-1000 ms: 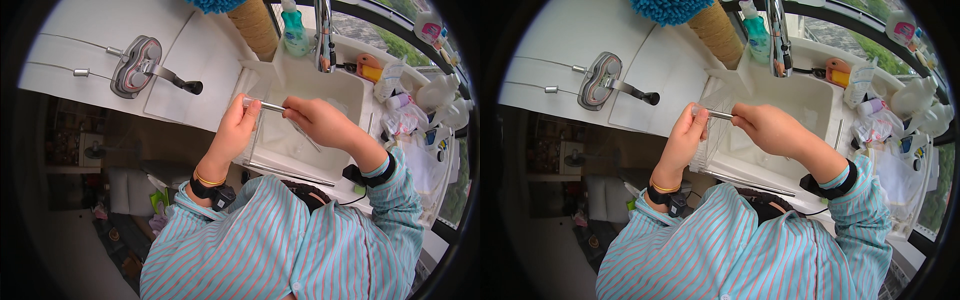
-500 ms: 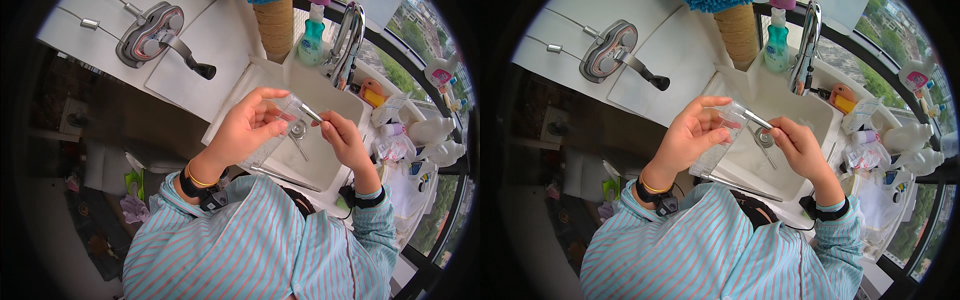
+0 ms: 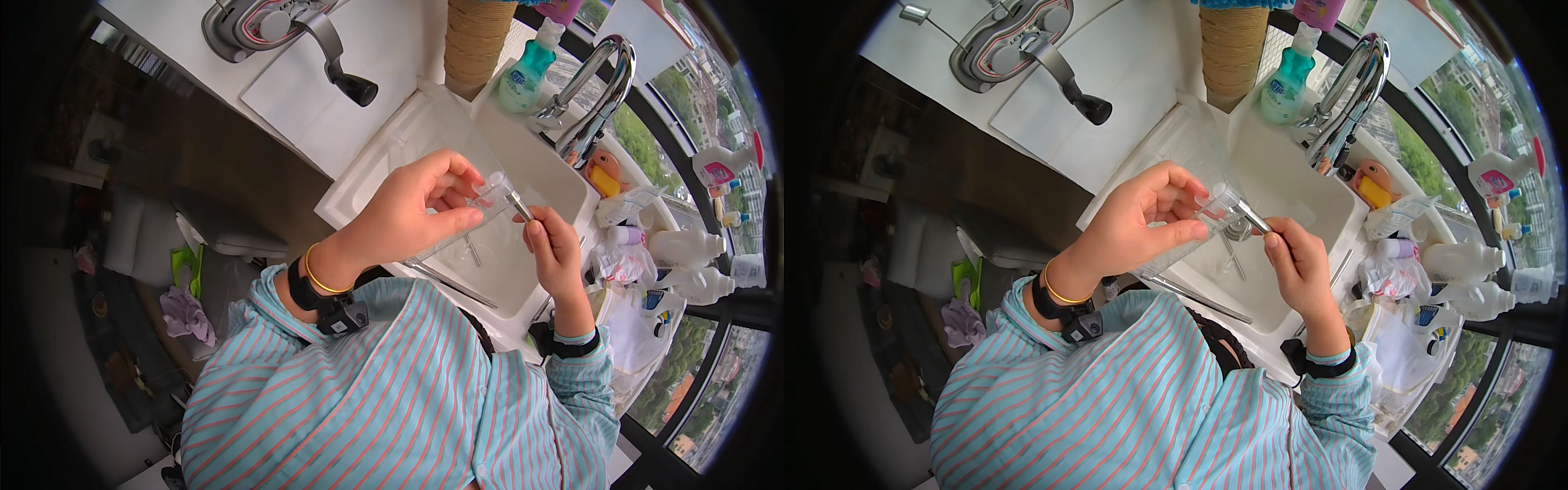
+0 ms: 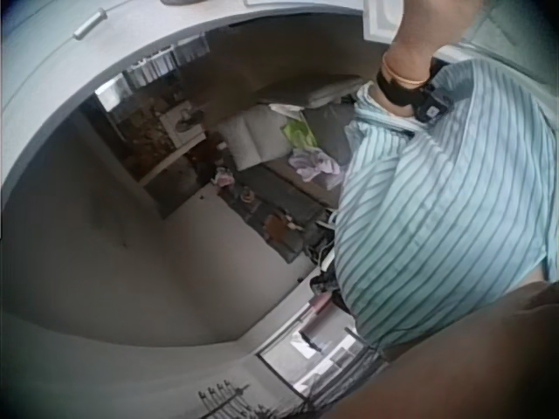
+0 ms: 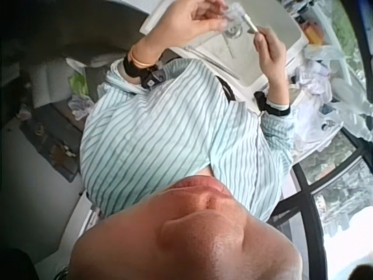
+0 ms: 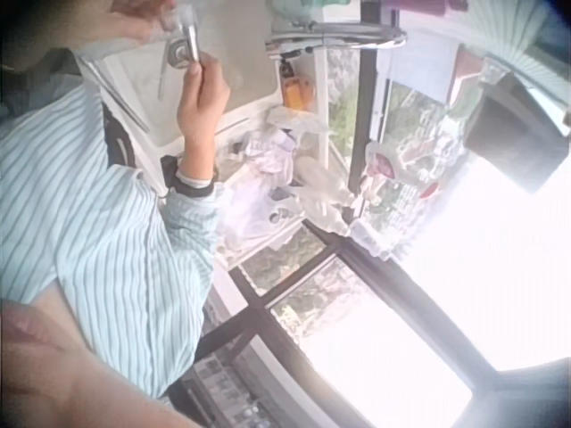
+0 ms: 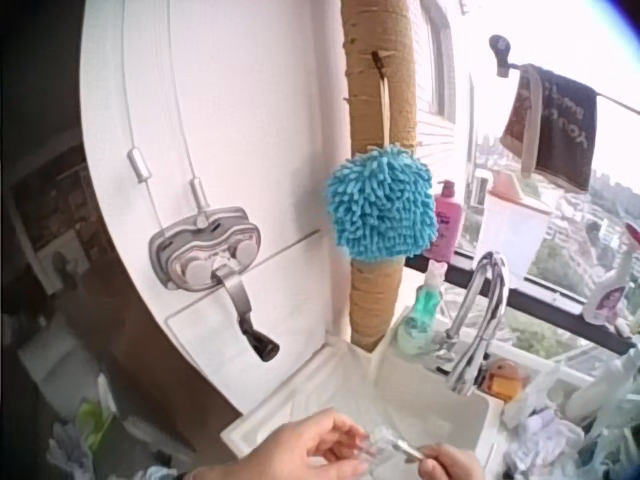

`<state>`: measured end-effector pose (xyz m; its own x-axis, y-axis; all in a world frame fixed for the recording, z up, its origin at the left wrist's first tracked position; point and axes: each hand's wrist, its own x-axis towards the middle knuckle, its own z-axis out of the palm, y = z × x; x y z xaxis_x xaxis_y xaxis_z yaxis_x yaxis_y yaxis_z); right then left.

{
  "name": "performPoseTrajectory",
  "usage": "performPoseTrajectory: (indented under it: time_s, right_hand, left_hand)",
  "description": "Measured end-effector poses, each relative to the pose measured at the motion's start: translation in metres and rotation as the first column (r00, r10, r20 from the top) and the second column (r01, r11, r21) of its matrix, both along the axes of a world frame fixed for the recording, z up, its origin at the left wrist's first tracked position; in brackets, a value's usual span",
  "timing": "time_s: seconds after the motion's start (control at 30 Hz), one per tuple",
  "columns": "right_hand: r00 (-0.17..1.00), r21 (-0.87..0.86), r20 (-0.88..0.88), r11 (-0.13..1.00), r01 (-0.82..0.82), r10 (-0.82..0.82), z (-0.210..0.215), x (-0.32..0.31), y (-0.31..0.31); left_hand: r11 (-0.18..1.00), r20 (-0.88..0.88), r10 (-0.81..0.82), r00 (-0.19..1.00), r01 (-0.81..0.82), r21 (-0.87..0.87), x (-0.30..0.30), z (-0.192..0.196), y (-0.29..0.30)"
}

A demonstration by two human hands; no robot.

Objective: The person assembles a clear plastic shelf unit by inserting metal rods into plastic brackets and connecting them to form a frame. They repeatedly insert, remove, and reinsert the rods to fit the components together.

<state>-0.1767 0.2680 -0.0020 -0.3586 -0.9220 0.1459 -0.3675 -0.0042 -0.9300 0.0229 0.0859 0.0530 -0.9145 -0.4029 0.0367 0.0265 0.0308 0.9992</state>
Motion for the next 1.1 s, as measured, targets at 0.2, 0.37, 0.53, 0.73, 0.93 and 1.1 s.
performPoseTrajectory:
  time_s: [0.2, 0.37, 0.53, 0.73, 0.93, 1.1]
  right_hand:
    - [0.936, -0.115, -0.344, 0.993, 0.031, -0.069, 0.001, 0.015, -0.014]
    - [0.646, -0.111, -0.762, 0.992, -0.068, -0.041, -0.004, 0.049, -0.02]
    - [0.742, -0.061, -0.67, 0.994, -0.09, 0.026, -0.036, 0.083, -0.02]
    - [0.837, 0.075, -0.45, 0.947, -0.313, 0.312, -0.063, 0.095, -0.007]
    - [0.942, 0.167, -0.183, 0.953, -0.253, 0.282, -0.086, 0.04, -0.013]
    - [0.978, 0.576, -0.188, 0.798, 0.18, -0.084, -0.181, -0.043, -0.046]
  left_hand:
    - [0.924, 0.286, 0.069, 0.956, -0.169, 0.343, -0.027, -0.019, -0.06]
    - [0.937, 0.446, -0.039, 0.894, -0.123, 0.328, -0.055, -0.045, -0.108]
    - [0.978, 0.535, 0.033, 0.844, -0.138, 0.156, -0.066, -0.056, -0.105]
    - [0.941, 0.417, 0.338, 0.844, -0.305, -0.146, -0.076, -0.048, -0.11]
    - [0.907, 0.219, 0.421, 0.88, -0.402, -0.128, -0.067, -0.035, -0.106]
    - [0.87, 0.058, 0.442, 0.895, -0.412, -0.27, -0.057, -0.021, -0.08]
